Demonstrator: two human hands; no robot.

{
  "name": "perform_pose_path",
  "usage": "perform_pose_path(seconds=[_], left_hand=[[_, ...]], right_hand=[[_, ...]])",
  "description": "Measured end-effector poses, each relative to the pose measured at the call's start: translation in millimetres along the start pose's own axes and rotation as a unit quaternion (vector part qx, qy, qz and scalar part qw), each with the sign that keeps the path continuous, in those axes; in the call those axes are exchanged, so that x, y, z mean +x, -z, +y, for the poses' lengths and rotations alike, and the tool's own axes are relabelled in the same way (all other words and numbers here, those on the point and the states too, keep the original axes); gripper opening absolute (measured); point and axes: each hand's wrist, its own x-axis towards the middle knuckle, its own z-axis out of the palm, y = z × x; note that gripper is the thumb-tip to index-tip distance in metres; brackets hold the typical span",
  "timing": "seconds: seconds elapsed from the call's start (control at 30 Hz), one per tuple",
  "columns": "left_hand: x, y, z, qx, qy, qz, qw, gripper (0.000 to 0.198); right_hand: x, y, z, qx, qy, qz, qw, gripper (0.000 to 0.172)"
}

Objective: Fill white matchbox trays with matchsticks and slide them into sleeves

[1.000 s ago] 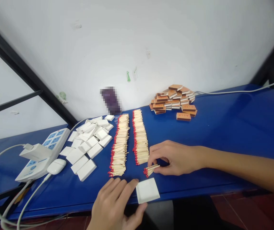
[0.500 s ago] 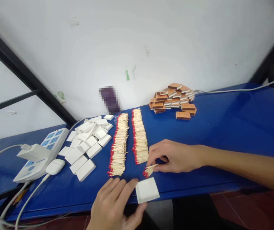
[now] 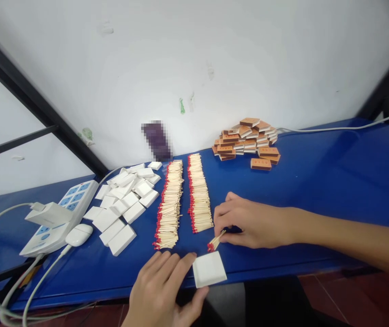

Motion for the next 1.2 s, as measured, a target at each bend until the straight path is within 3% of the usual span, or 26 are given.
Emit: perform_pose_path(seconds=[0.37, 0.6, 1.2], left_hand=[[-2, -1.1, 0, -0.004, -0.002, 0.0, 1.0, 0.025], [-3, -1.7, -1, -0.014, 0.003, -0.002, 1.0, 0.025], [-8, -2.4, -2, -0.017, 0.006, -0.016, 1.0, 0.025]], right_hand=[[-3, 1, 1, 0.02, 0.005, -0.019, 1.0, 0.018], [-3, 0, -1, -0.065, 0.025, -0.027, 0.997, 0.016], [2, 3, 8, 0.028, -0.015, 0.01, 0.999, 0.009]])
